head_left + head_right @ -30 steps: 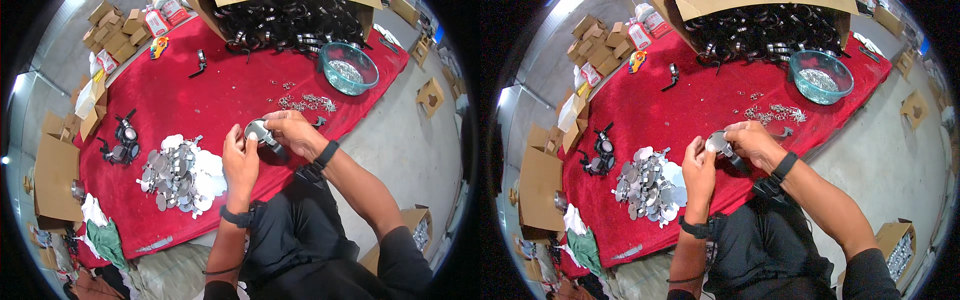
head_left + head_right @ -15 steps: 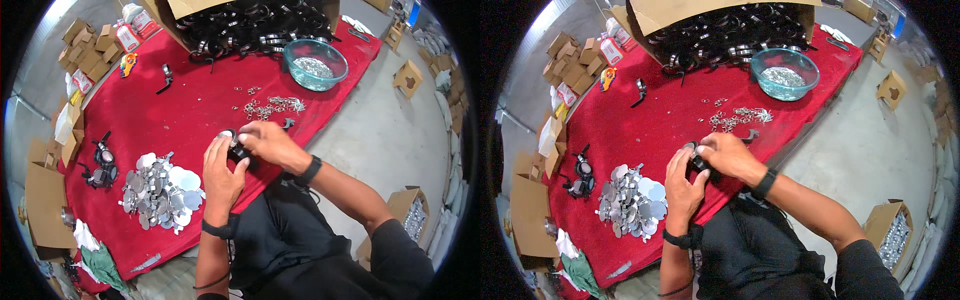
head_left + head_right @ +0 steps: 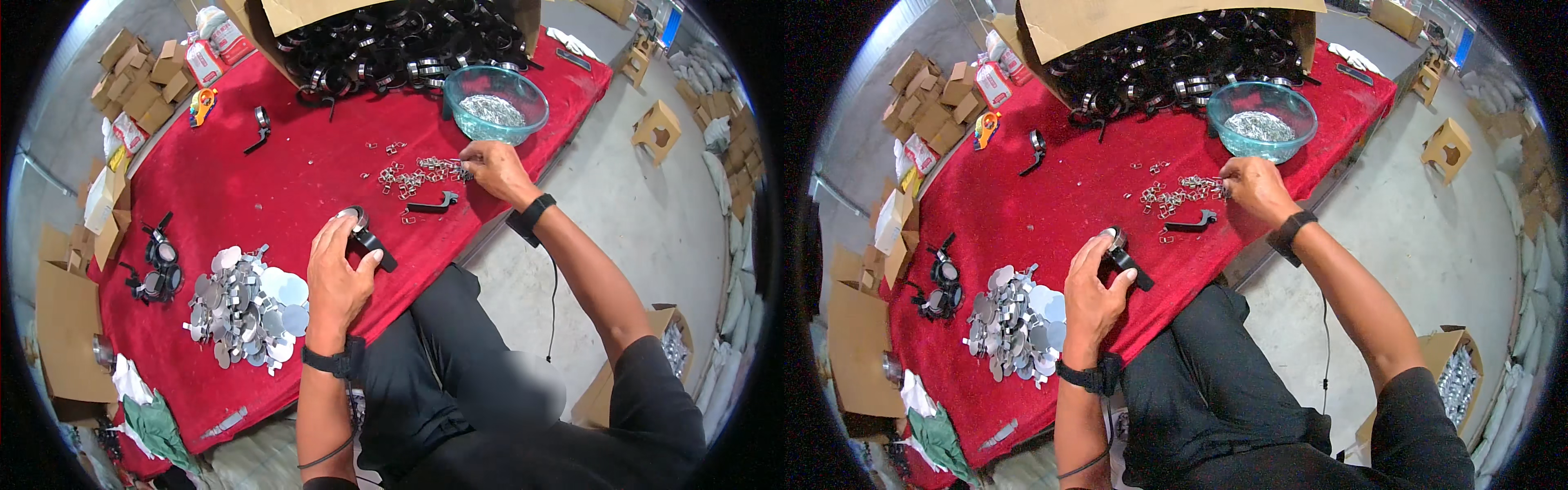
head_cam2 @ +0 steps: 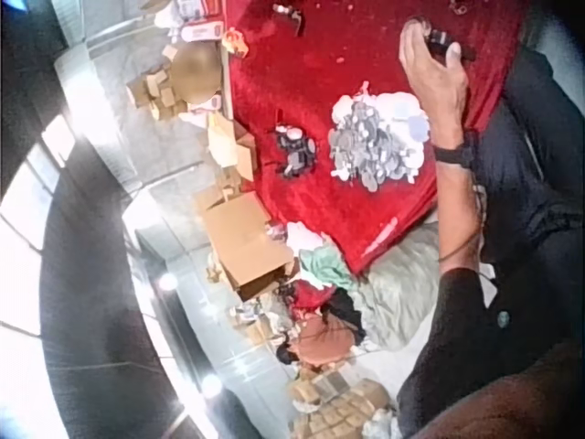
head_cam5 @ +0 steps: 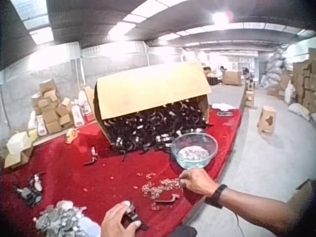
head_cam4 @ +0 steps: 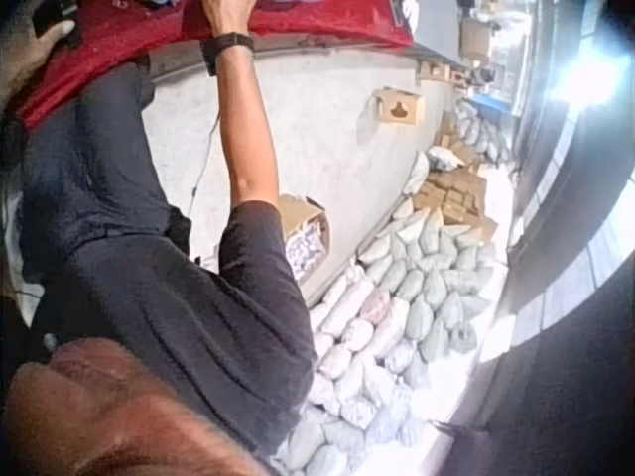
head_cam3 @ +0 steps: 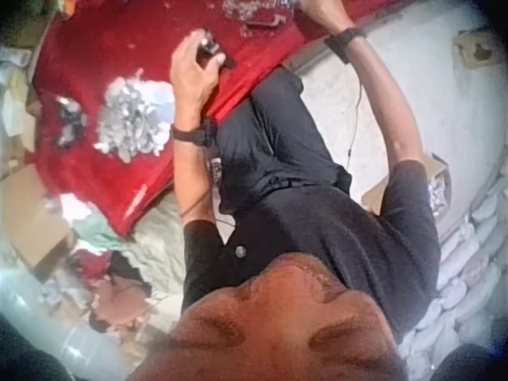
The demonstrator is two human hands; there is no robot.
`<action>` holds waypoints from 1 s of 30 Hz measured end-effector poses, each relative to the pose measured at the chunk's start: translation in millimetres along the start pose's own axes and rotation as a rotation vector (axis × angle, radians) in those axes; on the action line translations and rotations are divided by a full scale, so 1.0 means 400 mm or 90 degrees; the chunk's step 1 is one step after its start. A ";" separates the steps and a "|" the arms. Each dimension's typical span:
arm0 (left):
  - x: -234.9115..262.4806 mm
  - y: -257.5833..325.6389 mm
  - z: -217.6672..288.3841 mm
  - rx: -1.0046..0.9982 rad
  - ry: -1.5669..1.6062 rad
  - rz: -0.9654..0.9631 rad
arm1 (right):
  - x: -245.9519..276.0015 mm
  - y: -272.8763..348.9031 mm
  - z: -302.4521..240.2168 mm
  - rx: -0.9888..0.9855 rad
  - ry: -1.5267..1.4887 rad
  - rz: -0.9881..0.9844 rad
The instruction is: Assembling circular metal components into black plastic housings at a factory workbench.
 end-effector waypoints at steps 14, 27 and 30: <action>-0.001 0.006 0.002 0.017 0.027 0.004 | -0.034 -0.007 -0.031 0.071 0.090 0.018; 0.003 0.010 -0.016 0.010 0.045 0.035 | -0.269 0.156 -0.271 0.256 0.167 -0.176; 0.004 0.012 -0.014 0.004 0.045 0.042 | -0.282 0.161 -0.259 0.244 0.201 -0.163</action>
Point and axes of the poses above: each hand's wrist, its own y-axis away from the middle knuckle, its own x-axis out of the back of the hand, z = x × y, the point moved 10 cm from there along -y, towards the middle knuckle, and after that the axes turned 13 degrees about -y, right-handed, at the moved point
